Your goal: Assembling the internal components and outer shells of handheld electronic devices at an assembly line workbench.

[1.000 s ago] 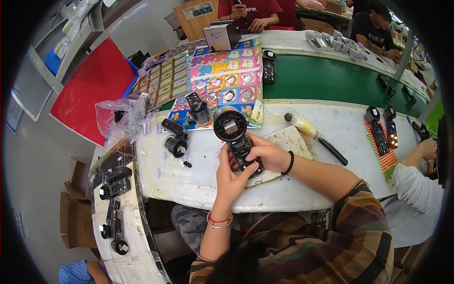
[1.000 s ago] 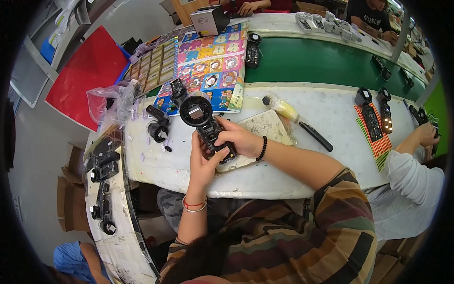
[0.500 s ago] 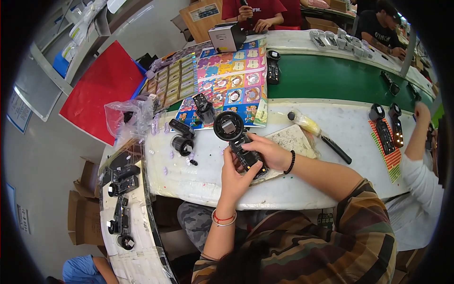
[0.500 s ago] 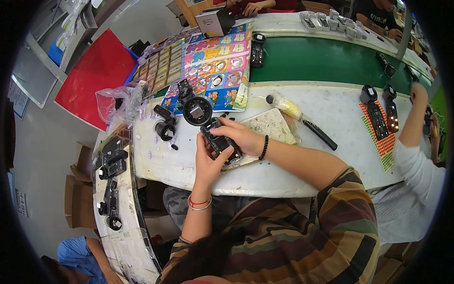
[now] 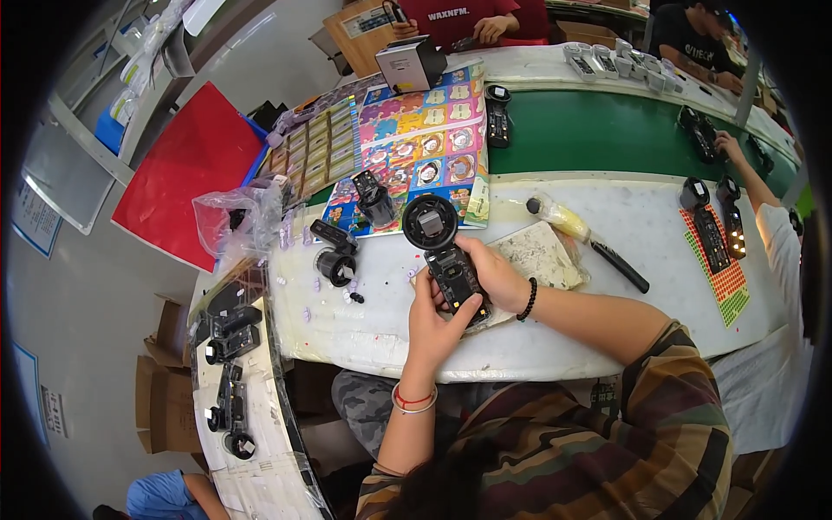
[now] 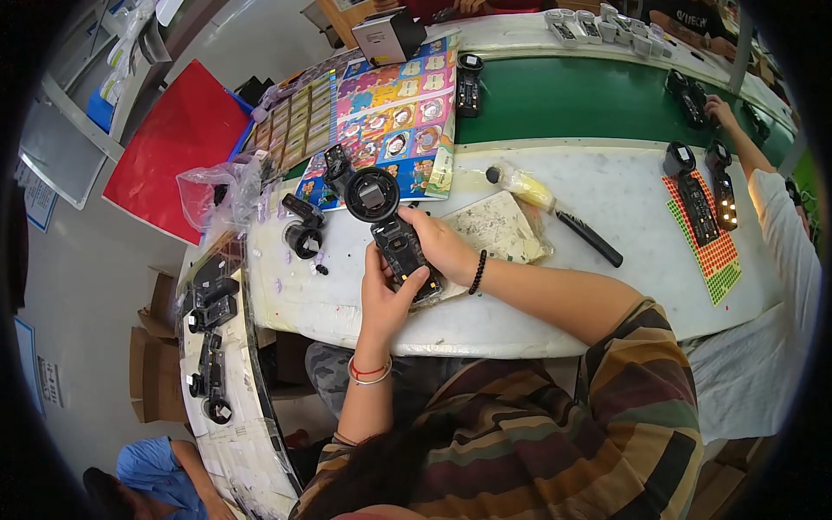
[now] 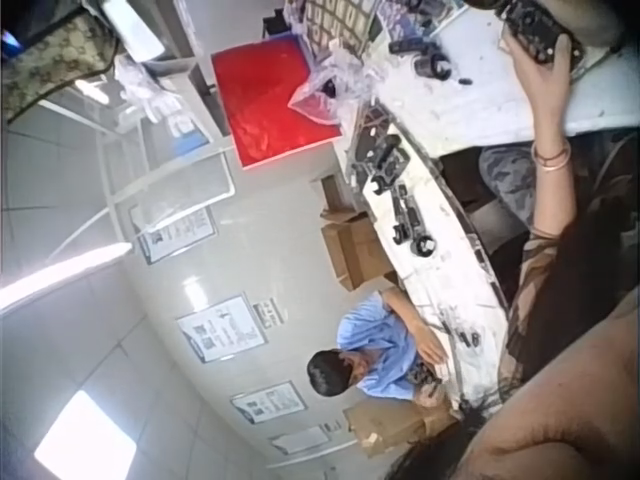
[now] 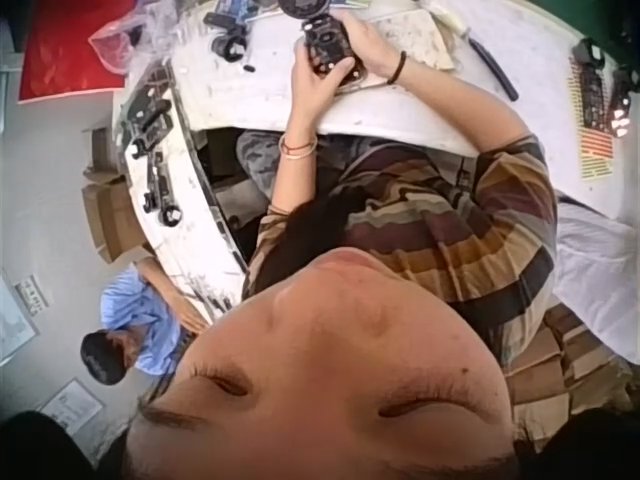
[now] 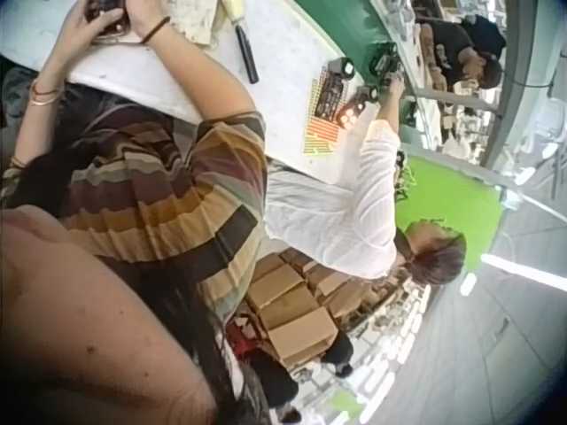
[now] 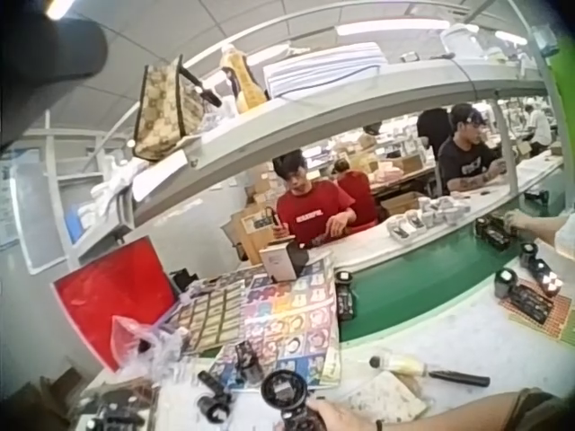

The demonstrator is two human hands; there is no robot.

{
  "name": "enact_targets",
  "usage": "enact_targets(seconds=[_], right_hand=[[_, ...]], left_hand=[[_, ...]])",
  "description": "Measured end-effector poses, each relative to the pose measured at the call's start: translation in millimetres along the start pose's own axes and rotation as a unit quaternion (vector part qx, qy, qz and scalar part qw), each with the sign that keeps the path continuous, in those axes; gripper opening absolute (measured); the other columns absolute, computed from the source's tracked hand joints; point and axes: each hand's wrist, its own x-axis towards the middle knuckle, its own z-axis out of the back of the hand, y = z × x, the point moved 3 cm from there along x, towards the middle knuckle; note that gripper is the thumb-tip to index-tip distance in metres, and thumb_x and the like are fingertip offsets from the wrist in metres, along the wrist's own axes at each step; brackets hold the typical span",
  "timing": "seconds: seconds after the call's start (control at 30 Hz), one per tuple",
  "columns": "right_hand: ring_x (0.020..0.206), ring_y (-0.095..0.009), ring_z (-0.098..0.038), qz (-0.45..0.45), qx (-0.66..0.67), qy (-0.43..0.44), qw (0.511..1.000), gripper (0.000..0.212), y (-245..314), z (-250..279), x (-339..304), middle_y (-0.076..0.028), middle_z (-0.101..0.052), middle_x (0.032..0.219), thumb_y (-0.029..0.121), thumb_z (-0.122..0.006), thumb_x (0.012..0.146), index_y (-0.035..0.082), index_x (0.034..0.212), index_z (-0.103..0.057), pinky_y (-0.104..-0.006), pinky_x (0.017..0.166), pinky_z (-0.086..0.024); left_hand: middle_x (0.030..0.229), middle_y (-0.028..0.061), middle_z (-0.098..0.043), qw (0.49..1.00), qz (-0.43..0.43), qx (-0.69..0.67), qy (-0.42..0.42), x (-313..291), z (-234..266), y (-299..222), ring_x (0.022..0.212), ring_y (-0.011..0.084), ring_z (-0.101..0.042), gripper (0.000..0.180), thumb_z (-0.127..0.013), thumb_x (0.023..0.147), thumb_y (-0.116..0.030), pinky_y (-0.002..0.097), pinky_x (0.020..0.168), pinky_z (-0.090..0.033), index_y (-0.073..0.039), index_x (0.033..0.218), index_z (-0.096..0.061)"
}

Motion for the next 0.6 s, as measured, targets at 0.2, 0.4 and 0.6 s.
enact_targets(seconds=[0.2,0.4,0.6], right_hand=[[0.072,-0.018,-0.066,-0.013,-0.057,0.022,0.998,0.039,1,-5,5,-0.012,-0.066,0.085,0.032,-0.038,0.095,-0.002,0.104,-0.056,-0.0284,0.067,-0.055],[0.065,-0.014,-0.064,-0.041,-0.075,-0.017,0.996,0.036,4,-2,-2,-0.006,-0.065,0.077,0.035,-0.042,0.096,0.004,0.094,-0.059,-0.0263,0.061,-0.053],[0.074,-0.016,-0.062,0.004,-0.104,0.030,0.994,0.051,4,-6,-9,-0.009,-0.064,0.085,0.043,-0.031,0.099,-0.001,0.101,-0.057,-0.0278,0.072,-0.051]], left_hand=[[0.101,0.0120,-0.060,1.000,0.005,-0.015,-0.019,-1,5,0,0.086,0.0139,-0.060,0.064,-0.074,0.076,-0.013,0.0262,0.075,-0.050,0.002,0.124,-0.034],[0.096,0.0109,-0.062,0.999,0.018,-0.050,-0.006,0,0,5,0.085,0.0151,-0.062,0.058,-0.065,0.085,-0.016,0.0286,0.072,-0.051,0.002,0.130,-0.034],[0.067,0.0019,-0.045,0.996,-0.042,-0.021,-0.070,-7,4,-2,0.059,0.0099,-0.043,0.046,-0.065,0.085,-0.023,0.0256,0.054,-0.038,0.000,0.116,-0.041]])
